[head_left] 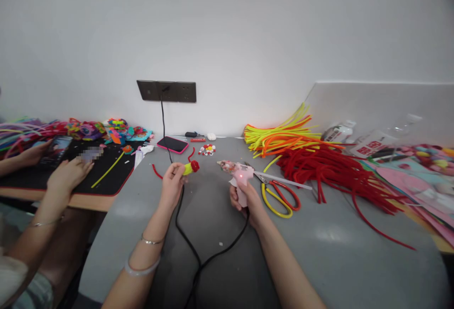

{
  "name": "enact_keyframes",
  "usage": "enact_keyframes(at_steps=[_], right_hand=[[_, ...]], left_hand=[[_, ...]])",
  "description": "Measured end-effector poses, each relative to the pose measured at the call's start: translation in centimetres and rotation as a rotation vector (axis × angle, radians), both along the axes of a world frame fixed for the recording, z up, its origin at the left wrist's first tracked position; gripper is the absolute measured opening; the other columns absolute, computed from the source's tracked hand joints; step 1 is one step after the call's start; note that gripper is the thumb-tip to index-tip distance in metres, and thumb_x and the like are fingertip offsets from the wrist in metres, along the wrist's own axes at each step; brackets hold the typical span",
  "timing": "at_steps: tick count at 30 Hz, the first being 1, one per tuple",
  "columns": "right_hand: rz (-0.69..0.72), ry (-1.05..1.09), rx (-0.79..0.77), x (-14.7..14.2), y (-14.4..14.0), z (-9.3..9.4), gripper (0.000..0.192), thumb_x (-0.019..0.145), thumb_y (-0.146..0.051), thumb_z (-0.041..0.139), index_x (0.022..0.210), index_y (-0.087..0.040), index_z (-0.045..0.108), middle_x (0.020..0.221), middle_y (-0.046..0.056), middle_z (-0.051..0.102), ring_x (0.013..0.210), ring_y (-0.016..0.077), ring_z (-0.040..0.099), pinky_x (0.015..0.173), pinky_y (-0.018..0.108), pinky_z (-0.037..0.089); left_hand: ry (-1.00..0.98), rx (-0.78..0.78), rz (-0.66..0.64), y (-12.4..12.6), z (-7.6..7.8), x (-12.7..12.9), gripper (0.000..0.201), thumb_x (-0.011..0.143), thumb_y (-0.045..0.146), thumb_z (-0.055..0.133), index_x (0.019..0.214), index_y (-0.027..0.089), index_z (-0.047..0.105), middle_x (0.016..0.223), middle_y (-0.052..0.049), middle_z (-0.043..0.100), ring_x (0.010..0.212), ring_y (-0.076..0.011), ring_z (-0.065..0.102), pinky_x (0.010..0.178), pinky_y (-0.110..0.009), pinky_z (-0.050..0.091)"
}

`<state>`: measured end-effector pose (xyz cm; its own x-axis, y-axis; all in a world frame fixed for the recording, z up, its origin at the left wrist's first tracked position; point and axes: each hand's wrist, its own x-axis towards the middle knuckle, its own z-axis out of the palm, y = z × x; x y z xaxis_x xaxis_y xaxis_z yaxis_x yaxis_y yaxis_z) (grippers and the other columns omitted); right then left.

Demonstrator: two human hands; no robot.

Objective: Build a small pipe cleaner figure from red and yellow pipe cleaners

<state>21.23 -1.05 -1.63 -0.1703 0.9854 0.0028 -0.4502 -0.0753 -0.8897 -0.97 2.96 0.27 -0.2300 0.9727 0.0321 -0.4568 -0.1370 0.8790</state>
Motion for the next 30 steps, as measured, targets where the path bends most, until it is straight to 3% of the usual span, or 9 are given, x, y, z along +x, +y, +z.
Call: enact_keyframes(at_steps=[6,8,11,15,19,21,24,27,30], right_hand=[[-0.022,0.019,-0.034,-0.6,0.1,1.7,0.04,0.077,-0.048,0.067,0.102,-0.019,0.056,0.091,0.007,0.068,0.055,0.0127,0.06,0.044,0.023,0.044],[0.025,-0.013,-0.03,-1.2,0.1,2.9,0.044,0.079,-0.053,0.064,0.105,-0.019,0.054,0.089,0.006,0.07,0.053,0.0122,0.06,0.044,0.022,0.044],[0.155,-0.087,0.012,-2.9,0.3,5.1,0.044,0.084,-0.059,0.054,0.102,-0.019,0.051,0.074,0.003,0.07,0.038,0.0089,0.052,0.035,0.019,0.033],[0.395,-0.227,0.01,-7.6,1.7,7.2,0.032,0.086,-0.048,0.059,0.095,-0.018,0.05,0.067,0.001,0.069,0.037,0.0075,0.052,0.033,0.016,0.031],[0.607,-0.399,-0.138,-14.2,3.7,7.0,0.016,0.083,-0.027,0.065,0.076,-0.016,0.055,0.062,-0.003,0.062,0.043,0.0087,0.058,0.038,0.017,0.041],[0.582,-0.522,-0.138,-16.9,4.4,6.2,0.022,0.084,-0.027,0.063,0.068,-0.017,0.054,0.053,-0.004,0.055,0.042,0.0096,0.056,0.042,0.019,0.045],[0.433,-0.809,0.036,-19.2,5.0,4.9,0.031,0.08,-0.036,0.067,0.06,-0.018,0.054,0.051,-0.001,0.057,0.051,0.0149,0.061,0.052,0.023,0.048],[0.269,-0.997,0.262,-19.5,5.2,4.1,0.022,0.074,-0.037,0.072,0.068,-0.017,0.066,0.067,0.006,0.07,0.074,0.0229,0.069,0.065,0.026,0.049],[0.198,-0.944,0.31,-18.4,5.4,3.5,0.012,0.071,-0.024,0.073,0.08,-0.017,0.073,0.082,0.007,0.076,0.084,0.0238,0.07,0.073,0.028,0.05]], left_hand=[[-0.102,0.029,0.159,-2.1,2.7,-3.6,0.037,0.057,0.034,0.086,0.079,0.016,0.062,0.074,0.002,0.065,0.059,-0.007,0.06,0.05,-0.014,0.047],[-0.05,0.057,0.229,-3.6,3.6,-5.8,0.037,0.057,0.034,0.086,0.081,0.017,0.063,0.074,0.002,0.065,0.059,-0.0076,0.06,0.049,-0.014,0.046],[0.072,0.118,0.39,-6.3,4.7,-9.2,0.036,0.057,0.034,0.085,0.081,0.017,0.064,0.072,0.004,0.065,0.059,-0.0078,0.06,0.048,-0.014,0.047],[0.216,0.163,0.576,-9.5,5.9,-12.2,0.033,0.06,0.037,0.084,0.077,0.019,0.063,0.059,0.007,0.061,0.052,-0.0085,0.055,0.05,-0.018,0.048],[0.238,0.181,0.653,-11.1,7.0,-12.2,0.037,0.052,0.039,0.087,0.069,0.019,0.061,0.044,0.008,0.05,0.05,-0.0109,0.052,0.046,-0.019,0.044],[0.198,0.185,0.604,-11.3,7.2,-11.4,0.035,0.054,0.036,0.086,0.071,0.018,0.062,0.044,0.007,0.049,0.049,-0.0107,0.051,0.046,-0.018,0.043],[0.14,0.151,0.519,-11.2,7.1,-10.0,0.035,0.055,0.031,0.086,0.076,0.016,0.063,0.056,0.004,0.058,0.051,-0.0096,0.05,0.042,-0.017,0.039],[0.104,0.113,0.451,-10.9,6.6,-8.7,0.037,0.054,0.031,0.087,0.077,0.015,0.063,0.062,0.003,0.06,0.052,-0.0083,0.05,0.04,-0.015,0.038],[0.086,0.066,0.367,-10.4,6.1,-7.2,0.038,0.054,0.034,0.086,0.078,0.015,0.063,0.064,0.003,0.06,0.051,-0.008,0.053,0.042,-0.014,0.042]])
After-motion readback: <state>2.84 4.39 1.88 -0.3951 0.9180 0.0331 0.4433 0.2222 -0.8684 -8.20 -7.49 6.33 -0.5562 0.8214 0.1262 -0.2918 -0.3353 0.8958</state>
